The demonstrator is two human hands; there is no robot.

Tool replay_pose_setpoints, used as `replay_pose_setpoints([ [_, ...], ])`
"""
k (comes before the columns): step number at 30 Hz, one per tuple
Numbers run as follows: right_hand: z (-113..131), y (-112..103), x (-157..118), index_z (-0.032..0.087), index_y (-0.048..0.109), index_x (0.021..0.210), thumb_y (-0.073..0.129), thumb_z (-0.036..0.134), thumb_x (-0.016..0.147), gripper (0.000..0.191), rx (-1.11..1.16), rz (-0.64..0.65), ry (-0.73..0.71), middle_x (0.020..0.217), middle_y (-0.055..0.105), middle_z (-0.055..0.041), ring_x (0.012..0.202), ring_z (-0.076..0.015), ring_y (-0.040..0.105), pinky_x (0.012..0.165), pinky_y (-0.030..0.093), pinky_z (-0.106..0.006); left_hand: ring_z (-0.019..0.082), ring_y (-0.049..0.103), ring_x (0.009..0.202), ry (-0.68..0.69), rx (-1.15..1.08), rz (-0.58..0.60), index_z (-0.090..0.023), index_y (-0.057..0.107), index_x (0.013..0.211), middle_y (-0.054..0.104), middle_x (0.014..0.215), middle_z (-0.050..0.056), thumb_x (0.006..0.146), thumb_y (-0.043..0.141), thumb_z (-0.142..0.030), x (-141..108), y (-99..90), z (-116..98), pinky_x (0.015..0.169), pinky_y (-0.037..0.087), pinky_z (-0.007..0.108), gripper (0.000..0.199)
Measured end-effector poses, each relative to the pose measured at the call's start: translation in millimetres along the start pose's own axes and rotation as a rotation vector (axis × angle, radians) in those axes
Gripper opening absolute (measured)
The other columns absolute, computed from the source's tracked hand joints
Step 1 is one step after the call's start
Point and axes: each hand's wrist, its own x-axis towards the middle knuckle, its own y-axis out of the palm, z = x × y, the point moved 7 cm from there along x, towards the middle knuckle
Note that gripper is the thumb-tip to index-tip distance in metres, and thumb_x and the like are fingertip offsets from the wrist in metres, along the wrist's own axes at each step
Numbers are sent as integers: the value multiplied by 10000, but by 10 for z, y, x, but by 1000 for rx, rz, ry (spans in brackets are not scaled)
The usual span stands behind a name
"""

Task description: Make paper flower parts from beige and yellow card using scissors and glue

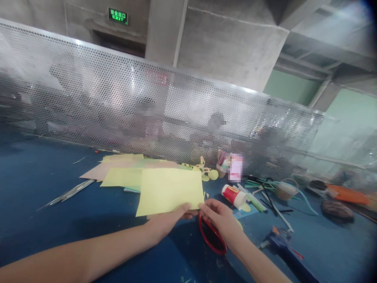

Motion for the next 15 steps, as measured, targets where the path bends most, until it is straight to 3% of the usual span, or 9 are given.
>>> replay_pose_setpoints([
  [6, 29, 12, -15, 177, 503, 595, 704, 500, 615, 381, -14, 3, -14, 485, 460, 61, 457, -76, 358, 460, 246, -216, 263, 601, 1000, 45, 7, 74, -172, 688, 967, 679, 1025, 69, 697, 609, -505, -42, 54, -85, 979, 377, 383, 436],
  [10, 33, 48, -37, 186, 450, 597, 680, 474, 665, 375, 1, 24, -40, 478, 363, 83, 461, -69, 280, 449, 206, -214, 244, 538, 1106, 95, 40, 78, -223, 664, 1019, 643, 1110, 25, 659, 673, -455, -83, 68, -164, 1015, 341, 348, 428],
  [15, 65, 167, -92, 189, 427, 606, 666, 453, 692, 366, 83, 79, -79, 559, 404, 59, 548, -86, 345, 516, 294, -207, 231, 519, 1130, 158, -39, 163, -198, 626, 1084, 654, 1088, 41, 679, 671, -401, -143, 197, -240, 1030, 316, 351, 455],
])
